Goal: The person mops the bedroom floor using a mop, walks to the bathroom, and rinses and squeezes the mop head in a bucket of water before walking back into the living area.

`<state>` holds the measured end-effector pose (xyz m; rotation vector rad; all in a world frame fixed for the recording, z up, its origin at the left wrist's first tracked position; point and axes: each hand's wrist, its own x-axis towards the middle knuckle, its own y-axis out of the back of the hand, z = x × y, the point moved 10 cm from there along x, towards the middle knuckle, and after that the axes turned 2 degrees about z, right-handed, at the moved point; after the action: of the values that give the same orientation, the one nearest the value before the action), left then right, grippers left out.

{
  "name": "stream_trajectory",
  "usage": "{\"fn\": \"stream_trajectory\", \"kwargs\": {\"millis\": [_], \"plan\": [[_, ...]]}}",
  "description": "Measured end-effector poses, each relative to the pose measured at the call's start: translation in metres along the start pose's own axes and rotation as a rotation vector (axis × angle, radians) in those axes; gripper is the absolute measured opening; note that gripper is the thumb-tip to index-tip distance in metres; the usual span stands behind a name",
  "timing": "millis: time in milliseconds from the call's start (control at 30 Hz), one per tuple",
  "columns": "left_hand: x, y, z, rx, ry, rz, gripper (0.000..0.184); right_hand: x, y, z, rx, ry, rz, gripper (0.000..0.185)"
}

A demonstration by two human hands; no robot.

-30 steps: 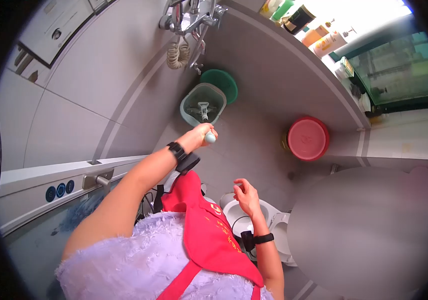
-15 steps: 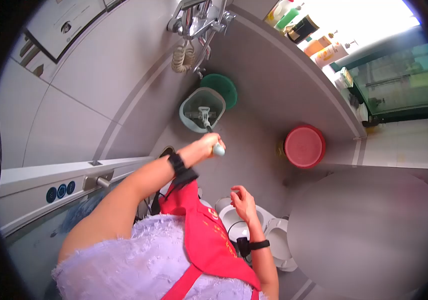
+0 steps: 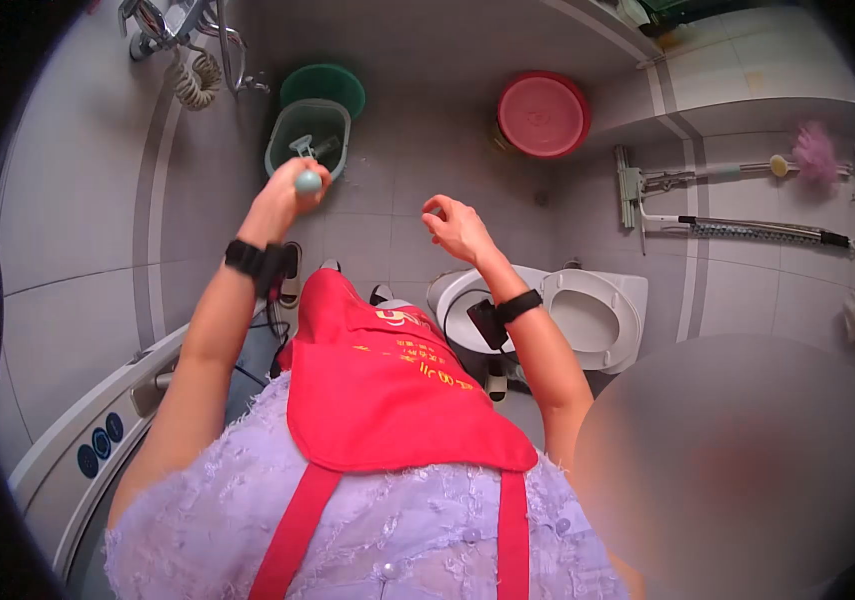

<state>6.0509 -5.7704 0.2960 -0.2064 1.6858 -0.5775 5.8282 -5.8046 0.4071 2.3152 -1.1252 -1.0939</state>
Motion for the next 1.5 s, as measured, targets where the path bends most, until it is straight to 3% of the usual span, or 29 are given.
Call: {"fn": "stream_trajectory", "kwargs": {"millis": [67,100,233,267,300,333,367,467,533,567,633,667,700,800,833,867,933,967,1033,1133,1200,1267,1400,1467,1500], "plan": [[0.021,0.019,-0.016,-0.147,0.159,-0.011,0.012,0.001,0.0,0.008,0.038,-0.027,0.009,0.026],[0.034,0.029,-0.002,-0.06,-0.009,0.034,0.008,0.0,-0.001,0.009,0.033,-0.023,0.01,0.026],[0.028,0.014,0.015,0.566,-0.263,0.089,0.01,0.001,0.001,0.003,0.045,0.042,0.025,0.025],[0.026,0.014,0.008,0.68,-0.154,0.005,0.011,-0.001,0.0,0.001,0.055,0.077,0.027,0.025],[-0.039,-0.003,-0.002,0.655,-0.278,0.089,0.007,-0.001,-0.001,0.003,0.053,0.067,0.035,0.025],[-0.014,0.0,-0.016,0.389,-0.19,-0.044,0.004,-0.002,-0.002,0.004,0.052,0.059,0.041,0.024],[0.006,0.012,-0.033,-0.024,0.018,-0.041,0.006,-0.003,-0.004,0.005,0.067,0.033,0.034,0.024],[0.089,0.05,-0.006,-0.148,0.047,-0.021,0.009,-0.013,-0.019,0.017,0.038,0.033,-0.002,0.024],[0.082,0.025,-0.01,0.021,-0.09,0.005,0.006,-0.012,-0.015,0.01,0.037,0.037,0.002,0.025],[0.083,0.02,-0.023,-0.007,-0.029,-0.029,0.005,-0.015,-0.017,0.011,0.052,0.025,-0.008,0.025],[0.02,-0.005,-0.036,0.248,-0.166,0.009,0.01,-0.01,-0.018,0.008,0.071,0.015,-0.022,0.024],[0.004,-0.006,-0.044,0.0,-0.167,0.047,0.014,-0.012,-0.021,0.01,0.082,-0.002,-0.033,0.024],[0.064,0.013,-0.023,0.442,-0.249,0.01,0.018,-0.011,-0.025,0.007,0.039,0.011,-0.047,0.024],[0.125,0.026,-0.011,0.35,-0.215,0.057,0.014,-0.006,-0.032,0.008,-0.008,0.053,-0.102,0.024],[0.11,0.02,-0.019,0.181,-0.237,0.065,0.009,-0.011,-0.028,-0.006,0.019,0.036,-0.083,0.024],[0.025,-0.001,-0.042,-0.101,-0.149,0.102,0.005,-0.015,-0.028,-0.003,0.018,0.024,-0.087,0.024],[0.002,-0.006,-0.047,0.024,-0.212,0.058,0.006,-0.012,-0.03,-0.003,0.032,0.006,-0.083,0.024],[0.038,-0.001,-0.05,-0.096,-0.128,-0.013,0.006,-0.009,-0.034,0.007,0.046,0.026,-0.103,0.023],[0.057,0.017,-0.033,0.093,-0.105,-0.039,0.005,-0.017,-0.041,0.006,-0.001,0.031,-0.152,0.022],[0.037,-0.001,-0.023,-0.121,-0.19,0.095,0.006,-0.015,-0.045,0.009,0.04,0.041,-0.153,0.022],[-0.001,-0.013,-0.035,-0.087,-0.172,0.021,0.006,-0.012,-0.039,0.011,0.084,0.025,-0.135,0.021],[-0.004,-0.008,-0.037,0.119,-0.176,0.001,0.005,-0.02,-0.037,0.0,-0.008,0.007,-0.136,0.021],[0.081,-0.001,-0.01,0.605,-0.213,-0.101,0.009,-0.014,-0.037,-0.001,-0.004,0.041,-0.14,0.02],[0.074,-0.004,-0.048,-0.158,-0.096,0.002,0.012,-0.009,-0.035,0.021,0.053,0.003,-0.146,0.02],[0.041,-0.009,-0.052,0.058,-0.182,0.058,0.012,-0.003,-0.037,0.017,0.032,0.003,-0.154,0.02]]}}
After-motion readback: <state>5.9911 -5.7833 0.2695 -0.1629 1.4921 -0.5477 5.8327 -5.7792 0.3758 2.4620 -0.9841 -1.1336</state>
